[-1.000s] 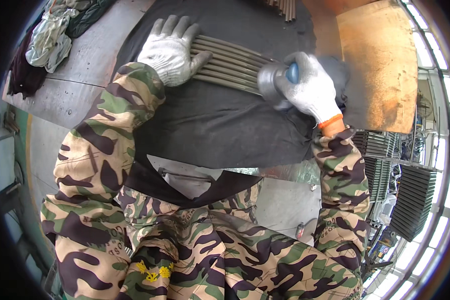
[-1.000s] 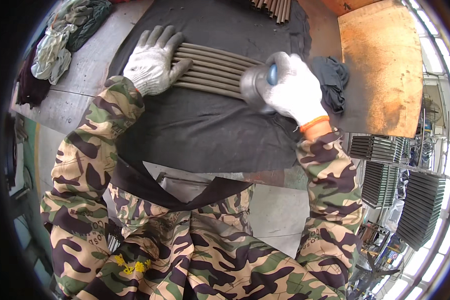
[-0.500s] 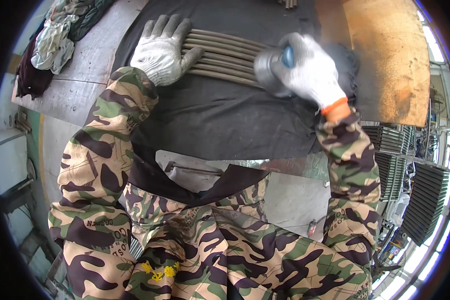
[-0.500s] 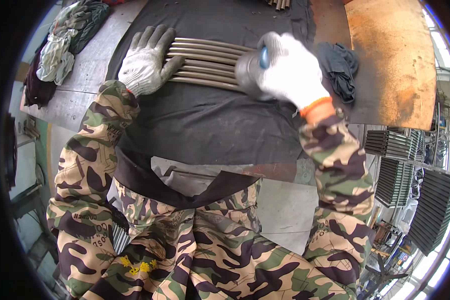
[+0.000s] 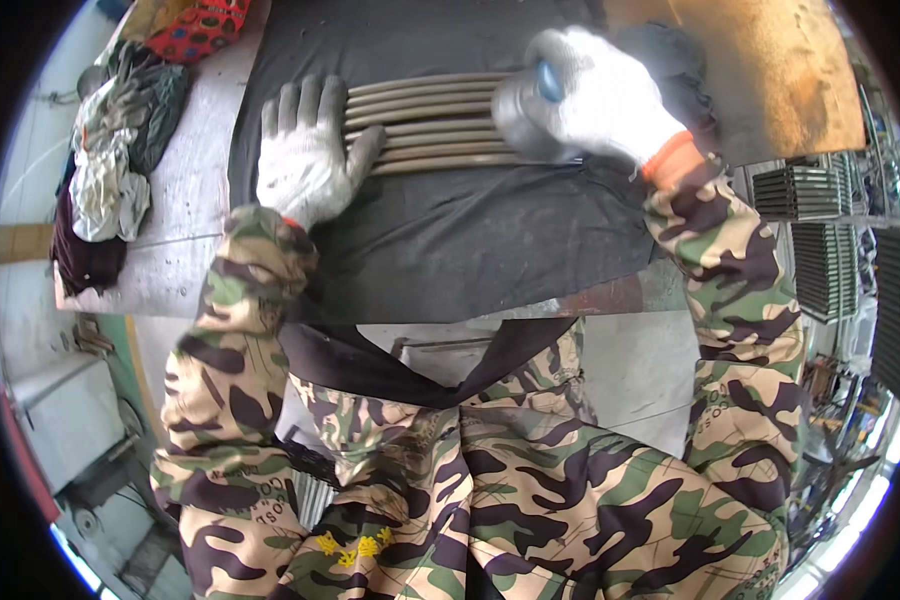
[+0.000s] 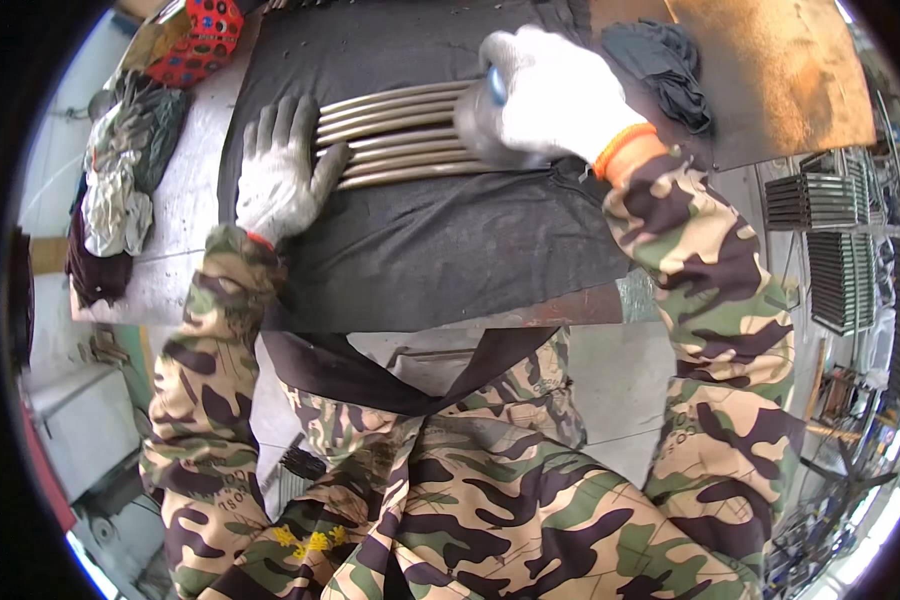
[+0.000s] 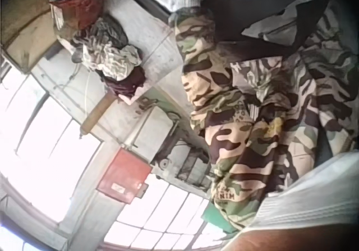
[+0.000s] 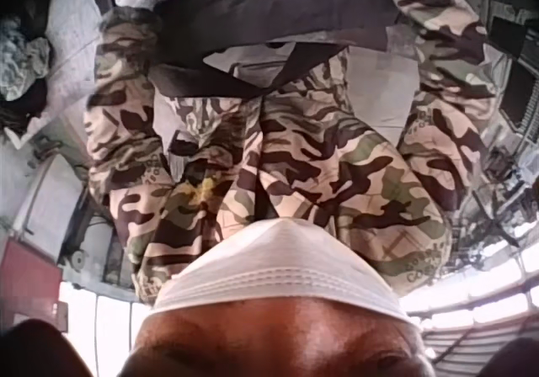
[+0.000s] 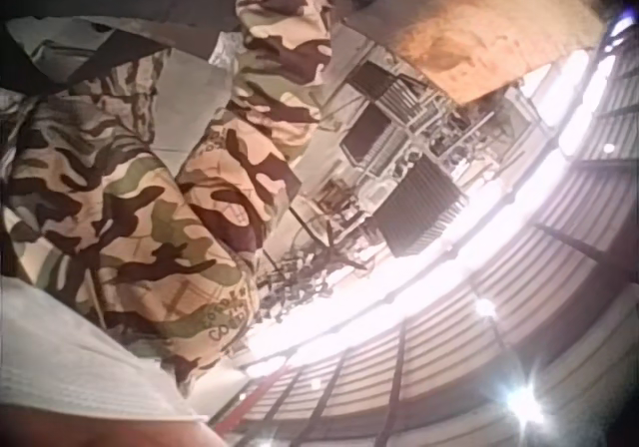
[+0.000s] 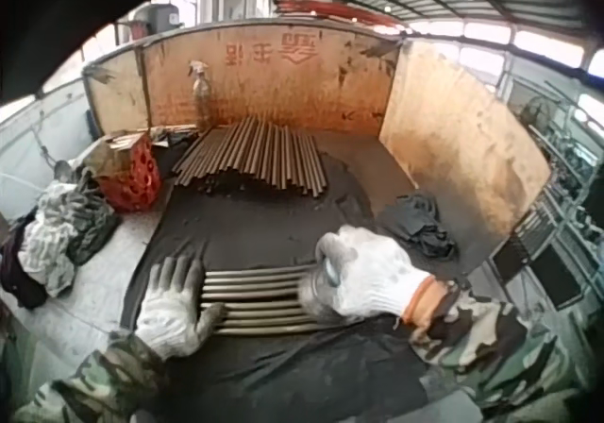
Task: The recorder uses a handheld orbital sander to smooth the surfaces of a bundle of metal rods on a workbench.
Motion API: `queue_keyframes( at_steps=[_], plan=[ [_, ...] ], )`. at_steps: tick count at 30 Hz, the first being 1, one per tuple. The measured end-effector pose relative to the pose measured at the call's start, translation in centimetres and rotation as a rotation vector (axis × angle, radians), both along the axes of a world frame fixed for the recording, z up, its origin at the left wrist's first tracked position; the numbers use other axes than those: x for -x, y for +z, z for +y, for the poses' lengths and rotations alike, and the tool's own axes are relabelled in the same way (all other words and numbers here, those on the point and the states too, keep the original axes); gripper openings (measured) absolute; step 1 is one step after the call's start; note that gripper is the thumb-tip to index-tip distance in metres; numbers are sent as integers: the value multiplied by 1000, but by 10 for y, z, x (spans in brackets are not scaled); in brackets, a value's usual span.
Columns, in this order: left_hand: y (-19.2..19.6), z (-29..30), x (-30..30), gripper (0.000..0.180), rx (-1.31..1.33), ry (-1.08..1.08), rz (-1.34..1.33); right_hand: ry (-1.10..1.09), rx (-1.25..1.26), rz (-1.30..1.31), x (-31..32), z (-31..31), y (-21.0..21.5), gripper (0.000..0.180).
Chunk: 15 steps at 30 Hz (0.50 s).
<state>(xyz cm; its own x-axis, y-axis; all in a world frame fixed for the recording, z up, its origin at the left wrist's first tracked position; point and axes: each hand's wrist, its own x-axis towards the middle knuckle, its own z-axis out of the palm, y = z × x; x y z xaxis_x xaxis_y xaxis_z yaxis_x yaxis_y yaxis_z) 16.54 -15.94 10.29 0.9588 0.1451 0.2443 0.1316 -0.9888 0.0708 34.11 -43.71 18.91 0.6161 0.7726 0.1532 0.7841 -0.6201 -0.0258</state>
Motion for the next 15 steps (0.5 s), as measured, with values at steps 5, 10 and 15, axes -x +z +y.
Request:
queue_keyframes(
  at_steps=[5, 10, 15],
  plan=[
    [-4, -9, 7, 66, -100, -133, -231, 71, -93, -47, -2, -6, -3, 37],
    [-16, -2, -5, 72, -122, -5, -104, 137, -104, -30, 11, -7, 2, 37],
    [-10, 12, -9, 79, -83, 8, -34, 130, -67, -8, 10, -2, 9, 35]
  ],
)
